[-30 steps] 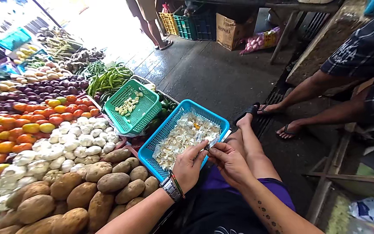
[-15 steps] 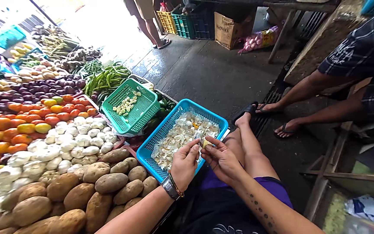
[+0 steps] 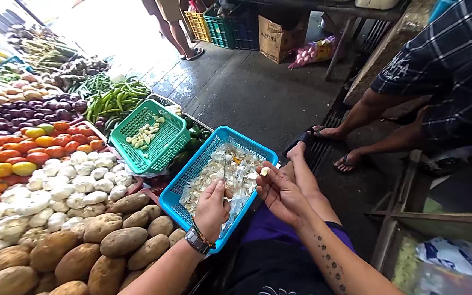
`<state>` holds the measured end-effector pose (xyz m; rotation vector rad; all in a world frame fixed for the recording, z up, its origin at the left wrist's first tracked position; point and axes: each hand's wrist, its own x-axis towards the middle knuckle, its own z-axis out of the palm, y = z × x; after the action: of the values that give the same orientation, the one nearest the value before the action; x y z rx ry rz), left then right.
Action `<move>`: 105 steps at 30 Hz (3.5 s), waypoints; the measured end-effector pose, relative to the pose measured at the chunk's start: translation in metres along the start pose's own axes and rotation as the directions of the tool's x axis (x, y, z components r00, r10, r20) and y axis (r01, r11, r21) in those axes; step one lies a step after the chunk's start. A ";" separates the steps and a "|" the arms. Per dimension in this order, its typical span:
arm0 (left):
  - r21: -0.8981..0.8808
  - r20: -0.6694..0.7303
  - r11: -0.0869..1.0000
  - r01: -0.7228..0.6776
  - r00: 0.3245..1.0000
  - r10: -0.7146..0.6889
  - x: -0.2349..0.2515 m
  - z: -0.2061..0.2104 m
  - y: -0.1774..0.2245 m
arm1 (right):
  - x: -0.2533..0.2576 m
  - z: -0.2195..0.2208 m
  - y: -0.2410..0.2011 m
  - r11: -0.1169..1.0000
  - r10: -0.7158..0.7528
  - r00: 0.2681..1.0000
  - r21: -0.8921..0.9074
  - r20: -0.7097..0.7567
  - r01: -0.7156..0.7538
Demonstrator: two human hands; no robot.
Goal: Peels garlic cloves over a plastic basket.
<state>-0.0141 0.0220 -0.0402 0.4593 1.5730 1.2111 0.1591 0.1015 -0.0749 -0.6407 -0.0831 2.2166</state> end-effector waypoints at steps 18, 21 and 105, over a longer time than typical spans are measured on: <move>0.368 0.420 0.738 -0.565 0.809 0.410 -0.009 -0.002 -0.007 | -0.003 0.001 0.025 0.967 -0.123 0.990 -0.214 0.069 0.135; 0.455 0.416 0.634 -0.625 0.779 0.469 -0.007 -0.004 -0.011 | -0.007 0.000 0.022 0.936 -0.155 0.983 -0.305 0.097 0.178; 0.290 0.429 0.789 -0.541 0.811 0.398 -0.022 0.009 -0.007 | -0.014 -0.002 0.020 0.956 -0.179 0.972 -0.205 0.155 0.209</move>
<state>0.0039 0.0054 -0.0349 1.3436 1.4277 1.0834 0.1538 0.0780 -0.0762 -0.5740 -0.4491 2.0721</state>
